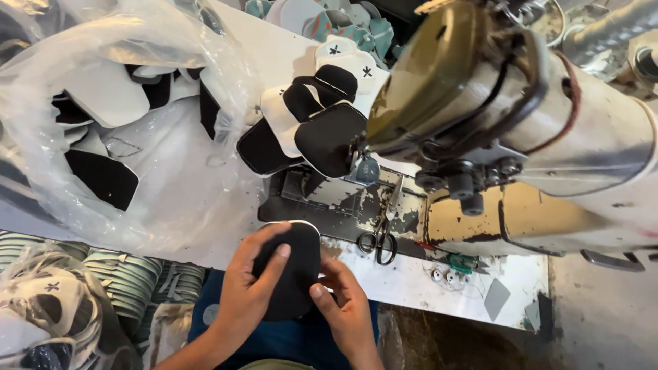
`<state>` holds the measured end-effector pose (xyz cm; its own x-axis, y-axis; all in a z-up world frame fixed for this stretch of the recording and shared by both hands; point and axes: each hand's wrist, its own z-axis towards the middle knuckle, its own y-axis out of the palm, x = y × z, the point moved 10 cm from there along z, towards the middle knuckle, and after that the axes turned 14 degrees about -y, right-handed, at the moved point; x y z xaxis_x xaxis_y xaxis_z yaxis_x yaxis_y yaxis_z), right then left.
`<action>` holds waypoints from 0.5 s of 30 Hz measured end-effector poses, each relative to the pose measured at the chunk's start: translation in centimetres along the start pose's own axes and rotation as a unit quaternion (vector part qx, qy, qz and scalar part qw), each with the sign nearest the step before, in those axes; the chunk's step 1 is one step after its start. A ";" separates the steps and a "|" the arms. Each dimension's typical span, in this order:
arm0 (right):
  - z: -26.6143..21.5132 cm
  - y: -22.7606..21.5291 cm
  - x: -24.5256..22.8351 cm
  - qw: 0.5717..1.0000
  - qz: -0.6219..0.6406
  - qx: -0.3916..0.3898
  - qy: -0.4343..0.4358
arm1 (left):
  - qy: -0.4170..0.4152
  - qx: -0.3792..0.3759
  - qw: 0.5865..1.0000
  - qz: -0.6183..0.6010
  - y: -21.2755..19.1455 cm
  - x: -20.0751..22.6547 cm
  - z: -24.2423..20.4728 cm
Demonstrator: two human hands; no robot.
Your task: The person uses a sewing machine to stitch black and white shoe parts. They repeatedly pick up parts, align them under the needle, and sew them. The person also adjusts the thread on the machine and moves finished parts aside.
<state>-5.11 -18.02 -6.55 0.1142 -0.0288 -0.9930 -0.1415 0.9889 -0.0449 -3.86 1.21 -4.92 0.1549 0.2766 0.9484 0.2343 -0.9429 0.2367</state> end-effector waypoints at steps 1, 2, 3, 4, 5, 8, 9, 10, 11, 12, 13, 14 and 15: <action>-0.8 0.1 1.4 0.997 0.062 -0.022 0.033 | -0.012 -0.013 0.998 0.056 0.5 -0.6 -0.2; -0.9 0.0 1.5 0.997 0.063 -0.020 0.030 | -0.010 -0.016 0.998 0.058 0.9 -0.4 -0.4; -1.1 -0.3 1.9 0.997 0.067 0.003 0.040 | -0.008 -0.008 0.996 0.085 1.1 -0.2 -0.7; -1.5 -0.7 2.3 0.996 0.070 0.025 0.051 | -0.008 0.000 0.994 0.111 1.3 0.0 -1.0; -0.9 -0.3 0.8 0.996 0.071 0.027 0.050 | -0.007 -0.001 0.994 0.112 1.5 0.1 -1.2; -0.6 -0.5 -0.4 0.994 0.087 0.049 0.049 | -0.013 -0.042 0.998 0.037 2.3 -0.2 -1.9; -1.2 -1.0 1.6 0.994 0.076 0.030 0.067 | -0.010 -0.040 0.999 0.035 2.2 -0.5 -2.1; -2.2 -1.4 3.6 0.994 0.066 0.010 0.090 | -0.011 -0.036 0.999 0.033 2.0 -1.0 -2.5; -2.5 -1.6 4.1 0.993 0.068 0.008 0.092 | -0.012 -0.033 0.999 0.034 1.7 -1.2 -2.7; -2.9 -2.0 4.6 0.993 0.074 0.021 0.093 | -0.002 -0.061 0.997 0.054 2.0 -1.1 -3.0; -3.2 -2.4 5.1 0.992 0.081 0.034 0.094 | 0.009 -0.088 0.993 0.073 2.3 -1.1 -3.3; -3.1 -2.5 4.8 0.992 0.082 0.036 0.093 | 0.009 -0.090 0.993 0.075 2.0 -1.7 -3.5; -2.9 -2.6 4.2 0.992 0.088 0.039 0.077 | -0.045 -0.158 0.985 0.049 2.7 -3.2 -3.9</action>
<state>-7.08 -21.17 -10.90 -0.0572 0.1302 -0.9898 -0.0690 0.9886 0.1340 -7.44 -2.96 -6.54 0.2502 0.1842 0.9505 -0.0932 -0.9726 0.2130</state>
